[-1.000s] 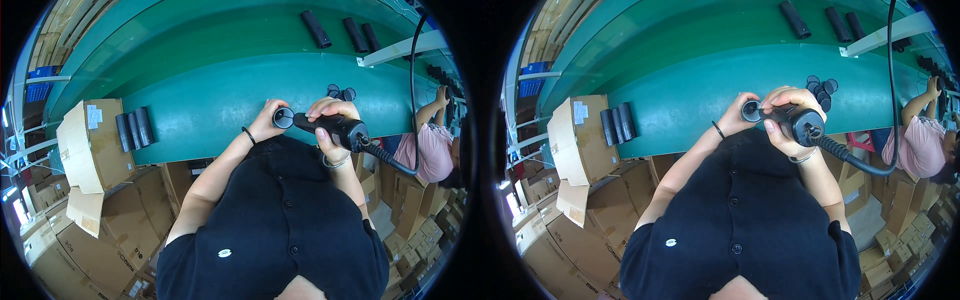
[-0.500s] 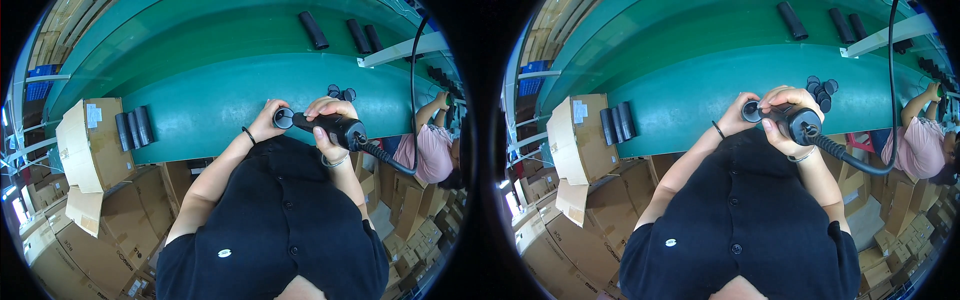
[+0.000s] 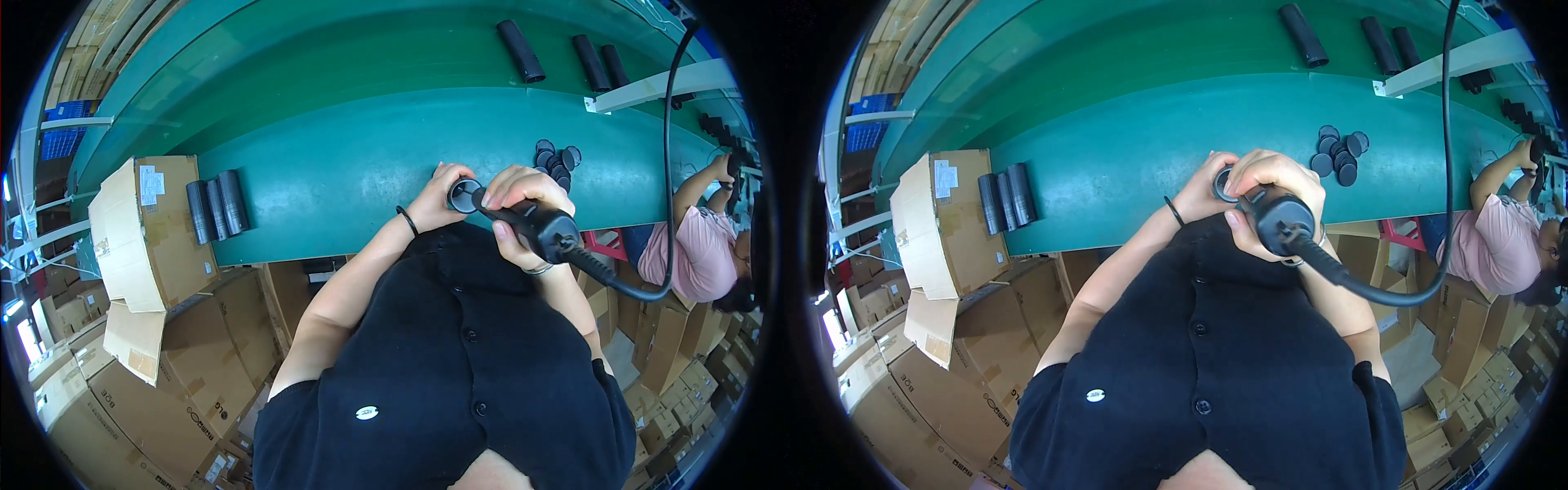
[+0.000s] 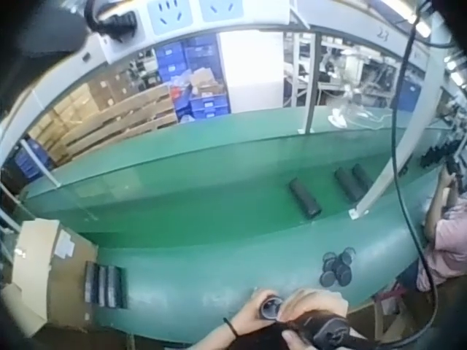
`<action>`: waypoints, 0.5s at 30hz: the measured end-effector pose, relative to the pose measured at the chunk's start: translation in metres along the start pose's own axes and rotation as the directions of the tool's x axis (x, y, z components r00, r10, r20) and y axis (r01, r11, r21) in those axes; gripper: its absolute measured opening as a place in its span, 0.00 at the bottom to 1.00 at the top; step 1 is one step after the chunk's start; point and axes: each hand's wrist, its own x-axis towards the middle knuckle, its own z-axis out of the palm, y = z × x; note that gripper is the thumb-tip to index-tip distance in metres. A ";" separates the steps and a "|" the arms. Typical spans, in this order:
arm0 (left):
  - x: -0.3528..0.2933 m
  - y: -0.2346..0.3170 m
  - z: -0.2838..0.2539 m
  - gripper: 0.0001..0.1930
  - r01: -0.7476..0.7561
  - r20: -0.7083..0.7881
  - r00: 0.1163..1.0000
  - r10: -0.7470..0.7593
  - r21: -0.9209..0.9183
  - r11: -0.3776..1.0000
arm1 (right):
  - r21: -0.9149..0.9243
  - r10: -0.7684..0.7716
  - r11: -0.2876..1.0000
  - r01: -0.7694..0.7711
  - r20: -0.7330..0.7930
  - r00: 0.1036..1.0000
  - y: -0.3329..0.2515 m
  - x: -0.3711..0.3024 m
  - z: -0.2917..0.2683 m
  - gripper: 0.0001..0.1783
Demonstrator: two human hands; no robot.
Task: The person retrieves cylindrical components from a box, attaches base mounts to them on the workbench, drives screws into their interiors using a power screwdriver, and slides the assembled parts along the table.
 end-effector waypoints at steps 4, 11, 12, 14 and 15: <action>-0.002 0.000 -0.001 0.28 -0.014 -0.013 1.000 0.014 0.000 1.000 | 0.015 0.008 1.000 -0.008 -0.032 0.999 0.002 -0.001 0.000 0.12; -0.002 0.004 0.000 0.31 0.073 -0.039 0.996 -0.083 -0.202 0.977 | 0.044 0.021 0.999 -0.020 -0.034 0.999 -0.001 -0.005 -0.001 0.13; -0.002 0.003 0.000 0.34 0.047 -0.060 0.996 -0.059 -0.176 0.983 | 0.049 0.048 0.998 -0.046 -0.025 0.999 -0.003 -0.003 0.000 0.14; -0.004 0.005 -0.001 0.34 0.119 -0.057 0.990 -0.132 -0.186 0.975 | 0.049 0.073 0.996 -0.072 -0.023 0.997 -0.012 0.001 -0.004 0.14; -0.005 0.007 0.000 0.34 0.191 -0.058 0.977 -0.205 -0.196 0.962 | 0.004 0.141 0.990 -0.141 -0.012 0.990 -0.020 0.001 -0.008 0.14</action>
